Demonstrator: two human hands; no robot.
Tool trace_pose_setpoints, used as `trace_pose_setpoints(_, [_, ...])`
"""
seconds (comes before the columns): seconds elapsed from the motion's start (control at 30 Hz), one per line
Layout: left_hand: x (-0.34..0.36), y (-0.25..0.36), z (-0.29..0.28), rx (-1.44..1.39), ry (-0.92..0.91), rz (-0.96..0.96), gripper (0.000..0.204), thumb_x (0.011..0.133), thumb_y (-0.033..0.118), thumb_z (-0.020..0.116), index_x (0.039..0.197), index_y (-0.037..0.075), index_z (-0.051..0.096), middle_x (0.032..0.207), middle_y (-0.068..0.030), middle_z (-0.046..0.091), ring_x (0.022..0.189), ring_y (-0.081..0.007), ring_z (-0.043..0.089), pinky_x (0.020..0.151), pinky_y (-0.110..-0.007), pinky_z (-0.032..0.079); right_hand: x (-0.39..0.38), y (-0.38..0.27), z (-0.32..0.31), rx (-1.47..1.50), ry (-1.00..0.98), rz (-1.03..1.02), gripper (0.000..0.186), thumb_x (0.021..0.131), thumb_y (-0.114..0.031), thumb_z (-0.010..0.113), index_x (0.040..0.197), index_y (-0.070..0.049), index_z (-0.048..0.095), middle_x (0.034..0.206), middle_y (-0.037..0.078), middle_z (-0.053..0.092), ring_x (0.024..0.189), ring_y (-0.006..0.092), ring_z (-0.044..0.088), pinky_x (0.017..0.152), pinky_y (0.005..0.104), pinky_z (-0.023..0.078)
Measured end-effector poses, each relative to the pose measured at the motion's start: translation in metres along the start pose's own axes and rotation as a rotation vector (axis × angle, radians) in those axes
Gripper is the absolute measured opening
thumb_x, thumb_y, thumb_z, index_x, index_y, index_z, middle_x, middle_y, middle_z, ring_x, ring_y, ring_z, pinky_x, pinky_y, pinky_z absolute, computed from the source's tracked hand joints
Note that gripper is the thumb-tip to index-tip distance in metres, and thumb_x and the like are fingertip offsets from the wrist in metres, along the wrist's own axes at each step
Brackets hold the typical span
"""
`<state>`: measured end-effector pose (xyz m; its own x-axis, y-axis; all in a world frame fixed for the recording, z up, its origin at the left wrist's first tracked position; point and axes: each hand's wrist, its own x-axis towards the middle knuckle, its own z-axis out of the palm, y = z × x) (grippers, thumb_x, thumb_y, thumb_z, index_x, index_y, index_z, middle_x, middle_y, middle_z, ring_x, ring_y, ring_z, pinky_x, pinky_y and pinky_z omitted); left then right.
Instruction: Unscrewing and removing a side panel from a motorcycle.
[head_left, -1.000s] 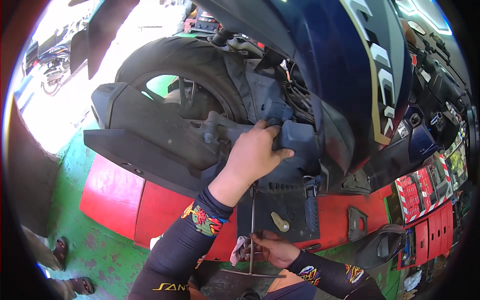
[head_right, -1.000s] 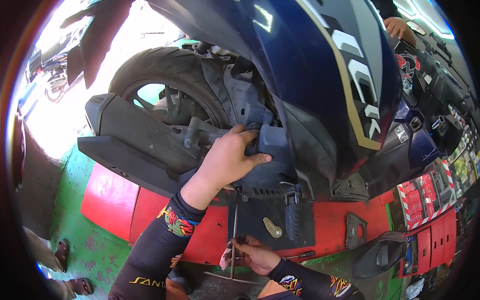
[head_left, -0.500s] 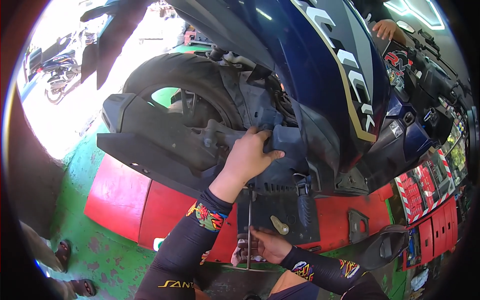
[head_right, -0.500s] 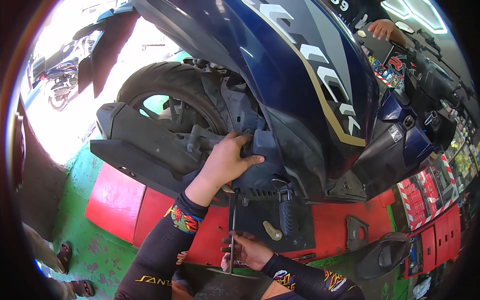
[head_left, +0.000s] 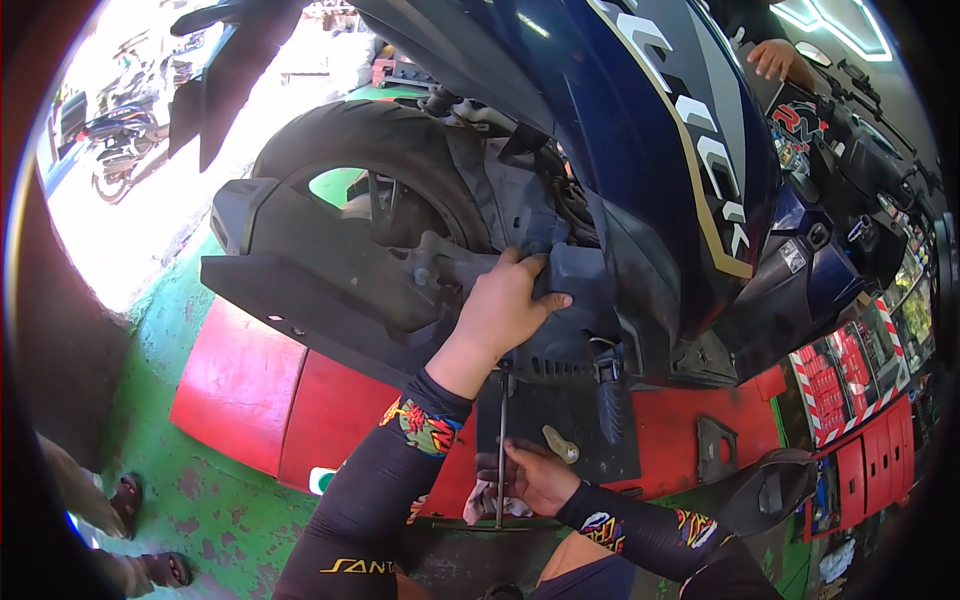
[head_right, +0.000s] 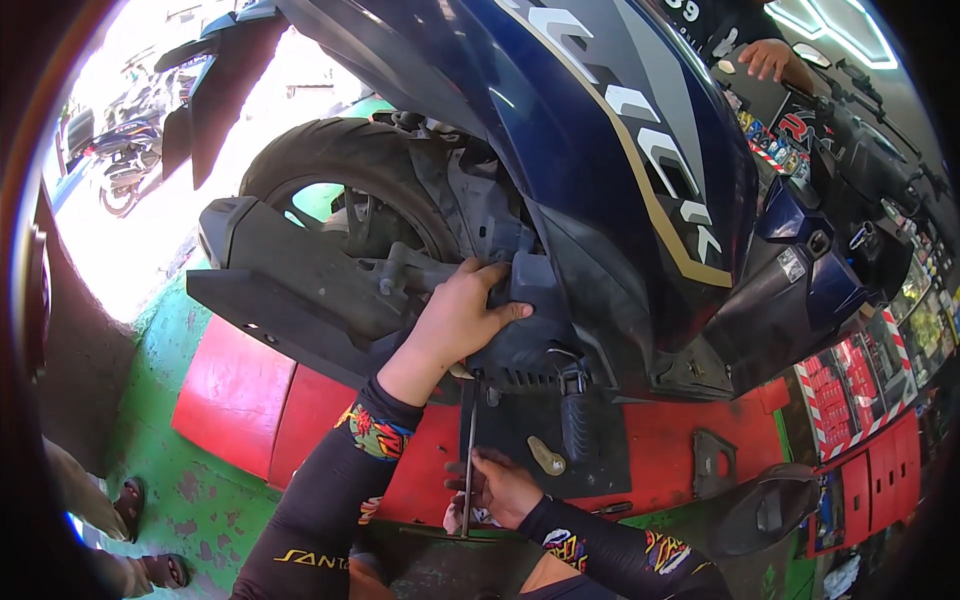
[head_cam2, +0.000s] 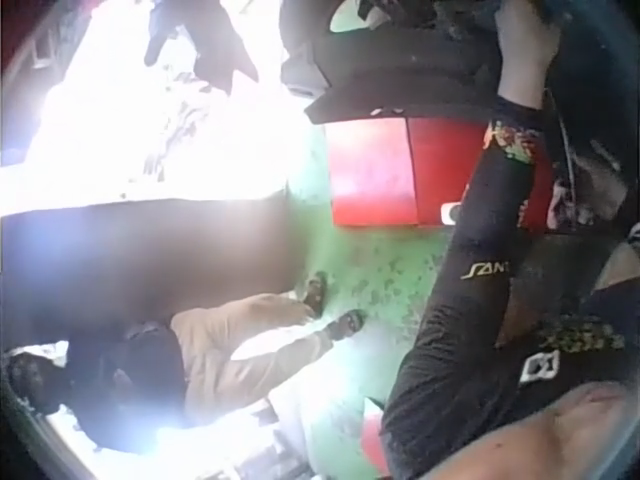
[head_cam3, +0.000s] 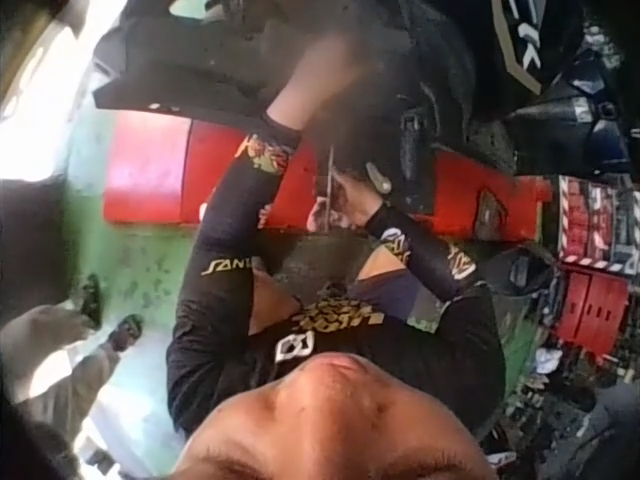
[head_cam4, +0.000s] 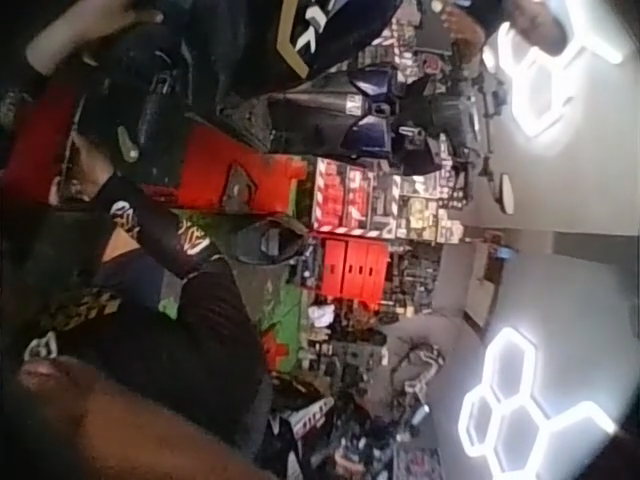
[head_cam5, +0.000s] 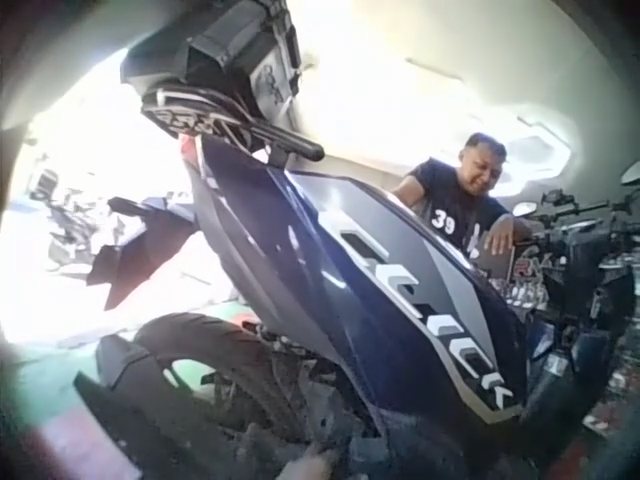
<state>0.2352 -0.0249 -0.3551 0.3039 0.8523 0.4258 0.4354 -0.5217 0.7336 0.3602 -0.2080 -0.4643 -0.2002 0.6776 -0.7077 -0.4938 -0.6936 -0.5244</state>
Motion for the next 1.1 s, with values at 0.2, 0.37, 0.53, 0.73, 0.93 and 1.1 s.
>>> trace_pose_setpoints(0.2, [-0.002, 0.003, 0.002, 0.02, 0.014, -0.006, 0.052, 0.08, 0.032, 0.076, 0.119, 0.0, 0.063, 0.104, -0.016, 0.06, 0.085, -0.0358, 0.064, 0.078, -0.041, 0.05, 0.014, 0.001, -0.011, -0.138, 0.097, -0.047, 0.021, 0.098, -0.021, 0.06, 0.108, -0.004, 0.054, 0.099, 0.017, 0.068, 0.075, 0.0232, 0.068, 0.07, 0.0331, 0.055])
trace_pose_setpoints(0.37, [-0.004, 0.003, 0.003, 0.04, 0.017, -0.011, 0.052, 0.081, 0.033, 0.075, 0.12, 0.0, 0.063, 0.104, -0.0158, 0.06, 0.085, -0.0358, 0.064, 0.078, -0.041, 0.05, 0.018, -0.001, -0.018, -0.2, 0.037, -0.068, 0.024, 0.097, -0.024, 0.063, 0.108, -0.004, 0.056, 0.099, 0.016, 0.069, 0.074, 0.0227, 0.068, 0.068, 0.0334, 0.055])
trace_pose_setpoints(0.53, [-0.004, 0.007, -0.001, 0.06, 0.013, -0.011, 0.053, 0.08, 0.033, 0.076, 0.121, 0.0, 0.063, 0.102, -0.0155, 0.061, 0.084, -0.0359, 0.064, 0.077, -0.041, 0.05, 0.01, -0.008, -0.006, -0.145, -0.025, -0.066, 0.027, 0.094, -0.025, 0.067, 0.107, -0.004, 0.057, 0.097, 0.014, 0.068, 0.074, 0.0215, 0.068, 0.066, 0.033, 0.054])
trace_pose_setpoints(0.73, [0.004, 0.008, -0.007, 0.047, 0.089, 0.077, 0.051, 0.078, 0.03, 0.077, 0.116, -0.002, 0.063, 0.098, -0.0166, 0.062, 0.082, -0.0358, 0.064, 0.074, -0.041, 0.05, 0.009, -0.012, -0.001, -0.184, 0.008, -0.089, 0.023, 0.092, -0.02, 0.07, 0.102, -0.003, 0.058, 0.089, 0.01, 0.065, 0.071, 0.0206, 0.068, 0.06, 0.0311, 0.053])
trace_pose_setpoints(0.93, [-0.03, 0.032, -0.022, 0.26, 0.219, 0.072, 0.041, 0.078, 0.024, 0.076, 0.105, -0.004, 0.064, 0.094, -0.0193, 0.065, 0.077, -0.0375, 0.063, 0.07, -0.04, 0.051, -0.002, 0.002, -0.016, -0.285, -0.025, -0.177, 0.016, 0.091, -0.011, 0.068, 0.098, -0.002, 0.056, 0.085, 0.01, 0.064, 0.066, 0.0209, 0.067, 0.057, 0.0296, 0.053])
trace_pose_setpoints(1.1, [-0.057, 0.013, -0.034, -0.142, -1.045, -0.096, 0.024, 0.082, 0.019, 0.067, 0.091, -0.003, 0.061, 0.078, -0.0113, 0.068, 0.066, -0.0267, 0.064, 0.061, -0.036, 0.051, -0.03, 0.043, -0.066, -0.41, -0.073, -0.424, 0.007, 0.093, -0.005, 0.062, 0.096, 0.0, 0.059, 0.084, 0.007, 0.065, 0.067, 0.0155, 0.064, 0.064, 0.0253, 0.052])
